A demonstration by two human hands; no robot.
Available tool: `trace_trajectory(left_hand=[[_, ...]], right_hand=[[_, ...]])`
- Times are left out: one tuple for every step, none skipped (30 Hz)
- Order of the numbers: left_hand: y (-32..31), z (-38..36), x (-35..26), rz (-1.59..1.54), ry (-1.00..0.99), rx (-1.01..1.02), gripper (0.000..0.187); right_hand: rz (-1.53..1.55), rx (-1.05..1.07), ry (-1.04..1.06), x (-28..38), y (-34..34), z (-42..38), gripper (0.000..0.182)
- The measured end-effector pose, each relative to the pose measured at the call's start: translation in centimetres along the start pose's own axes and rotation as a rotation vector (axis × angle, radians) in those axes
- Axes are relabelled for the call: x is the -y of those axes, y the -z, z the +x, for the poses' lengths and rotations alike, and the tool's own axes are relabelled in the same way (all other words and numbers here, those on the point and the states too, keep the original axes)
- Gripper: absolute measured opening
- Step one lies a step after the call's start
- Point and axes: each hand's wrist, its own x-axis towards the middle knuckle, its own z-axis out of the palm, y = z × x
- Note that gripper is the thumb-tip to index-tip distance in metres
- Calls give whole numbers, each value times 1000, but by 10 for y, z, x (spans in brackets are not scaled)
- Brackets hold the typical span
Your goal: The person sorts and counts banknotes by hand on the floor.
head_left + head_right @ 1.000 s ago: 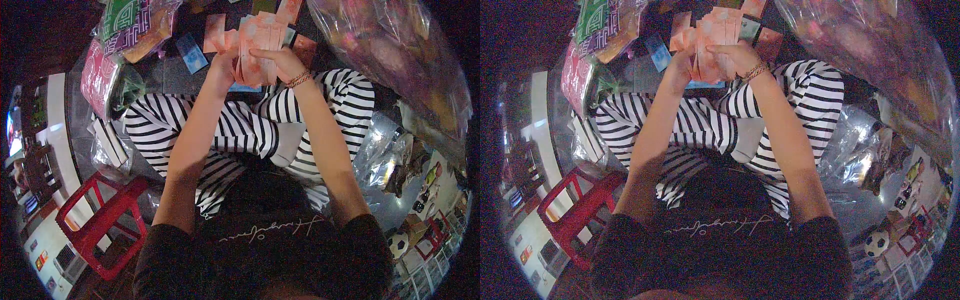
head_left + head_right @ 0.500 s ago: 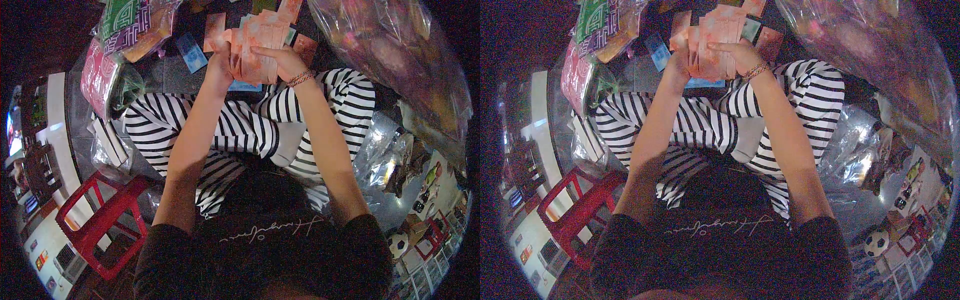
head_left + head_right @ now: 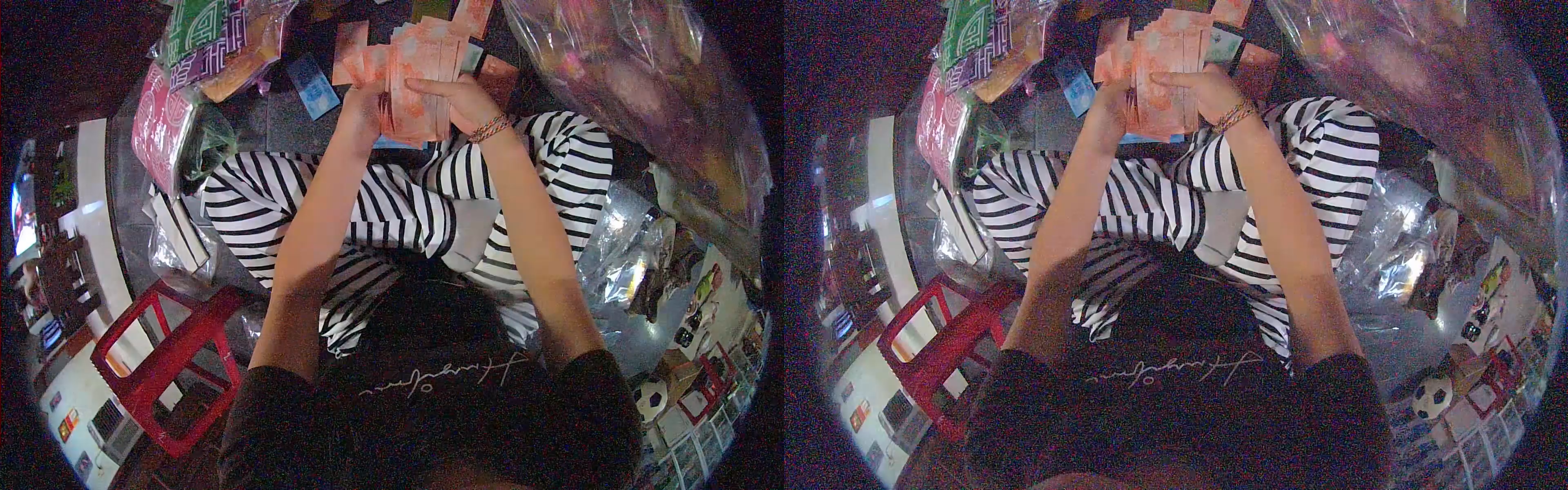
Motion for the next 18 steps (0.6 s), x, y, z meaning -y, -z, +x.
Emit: trace_trajectory(left_hand=[[0,-1,-1,17,14,16,27],[-3,-3,-4,35,28,32,28],[-7,-5,-5,35,29,32,28],[-12,-6,-4,36,21,4,32],[-15,-7,-4,37,13,-23,37],[-12,-3,-2,37,13,-24,37],[-6,3,0,-63,6,68,42],[-6,4,-1,-164,-2,159,47],[-5,3,-1,-164,-2,160,47],[-4,2,-1,-135,7,85,49],[-4,0,-3,-106,17,9,52],[10,10,4,-106,16,8,52],[29,24,12,-101,66,69,50],[27,25,9,-96,115,130,49],[25,23,10,-96,115,130,49],[23,19,11,-99,97,88,48],[17,14,9,-103,78,47,46],[16,12,8,-103,78,47,46]], right_hand=[[0,0,0,0,0,0,41],[-27,-12,-8,0,0,1,40],[-55,-25,-16,-1,1,1,38],[-56,-25,-17,-2,2,1,38],[-13,-35,-31,-2,2,0,37],[31,-44,-45,-2,2,0,35],[31,-44,-45,-2,3,0,35],[32,-49,-42,-1,4,0,34],[33,-55,-39,-1,4,0,33],[33,-55,-39,-2,5,0,33],[45,-89,-23,1,0,-2,33],[57,-124,-7,2,-2,-3,33],[57,-123,-8,3,-2,-3,33],[37,-121,-19,3,-1,-3,33],[17,-119,-31,3,1,-2,32],[17,-120,-30,2,2,-2,32],[14,-111,-32,2,3,-1,32],[11,-101,-33,1,3,-1,32]])
